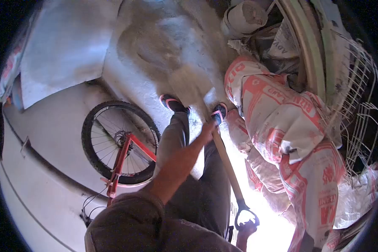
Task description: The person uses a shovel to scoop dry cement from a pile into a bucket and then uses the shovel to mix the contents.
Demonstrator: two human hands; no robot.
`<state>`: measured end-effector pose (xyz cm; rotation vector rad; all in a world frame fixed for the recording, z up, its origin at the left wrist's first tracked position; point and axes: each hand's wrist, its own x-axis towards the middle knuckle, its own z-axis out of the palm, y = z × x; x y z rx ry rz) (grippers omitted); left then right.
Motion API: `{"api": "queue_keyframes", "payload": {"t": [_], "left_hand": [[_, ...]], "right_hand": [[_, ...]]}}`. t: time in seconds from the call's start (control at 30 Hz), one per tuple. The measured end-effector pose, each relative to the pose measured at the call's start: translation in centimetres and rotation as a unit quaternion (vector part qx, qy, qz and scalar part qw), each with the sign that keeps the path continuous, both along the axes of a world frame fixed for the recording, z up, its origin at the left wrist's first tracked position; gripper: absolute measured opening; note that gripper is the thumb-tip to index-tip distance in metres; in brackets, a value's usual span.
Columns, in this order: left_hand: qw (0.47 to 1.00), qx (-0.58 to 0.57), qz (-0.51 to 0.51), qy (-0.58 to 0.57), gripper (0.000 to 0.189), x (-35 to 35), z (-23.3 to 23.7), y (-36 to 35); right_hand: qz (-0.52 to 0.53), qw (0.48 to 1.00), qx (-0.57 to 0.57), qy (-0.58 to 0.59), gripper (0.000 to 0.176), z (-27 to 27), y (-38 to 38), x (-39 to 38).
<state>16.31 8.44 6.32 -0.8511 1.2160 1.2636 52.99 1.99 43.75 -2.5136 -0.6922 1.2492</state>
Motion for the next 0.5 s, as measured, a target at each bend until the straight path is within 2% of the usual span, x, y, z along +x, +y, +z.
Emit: {"api": "queue_keyframes", "payload": {"t": [0.03,0.1,0.2,0.27,0.3,0.33,0.37,0.4,0.43,0.47,0.5], "left_hand": [[0.999,-0.037,-0.016,-0.004,0.014,3.2,-0.9,-0.5],[0.996,-0.058,-0.041,-0.051,0.015,7.4,-2.1,-2.0],[0.996,-0.052,-0.01,-0.074,0.013,8.7,-4.5,-2.6],[0.999,0.032,-0.012,-0.001,0.011,5.9,-4.9,-2.5],[0.953,0.039,-0.148,0.263,0.009,4.5,-6.7,-3.0],[0.98,0.062,-0.045,0.181,0.009,1.8,-7.5,-2.7],[0.99,0.073,0.064,0.1,0.009,-0.6,-8.6,-2.5],[0.983,0.098,0.125,0.094,0.009,-3.6,-11.9,-3.0],[0.991,0.069,0.079,0.081,0.008,-8.5,-14.3,-3.6],[0.961,0.042,-0.068,0.265,0.011,-13.1,-17.8,-4.7],[0.974,0.01,-0.034,0.224,0.013,-17.1,-17.9,-4.1]], "right_hand": [[-0.055,0.997,-0.001,-0.05,0.01,1.0,0.2,0.5],[-0.091,0.988,-0.041,-0.114,0.007,1.7,0.4,0.6],[-0.07,0.992,-0.027,-0.104,0.01,-0.3,2.0,0.7],[-0.068,0.994,-0.014,-0.09,0.015,-2.3,3.8,-1.4],[-0.076,0.994,0.0,-0.073,0.018,-3.9,5.3,-3.7],[-0.059,0.997,-0.018,-0.036,0.019,-5.4,6.1,-4.6],[-0.044,0.999,-0.031,0.006,0.02,-7.2,6.5,-4.3],[-0.038,0.99,-0.006,0.139,0.017,-11.2,5.3,-1.6],[-0.029,0.963,0.018,0.268,0.013,-15.2,3.8,1.1],[-0.138,0.883,0.009,0.449,0.014,-18.9,3.9,-0.8],[-0.242,0.759,-0.001,0.604,0.015,-23.2,4.7,-4.8]]}}
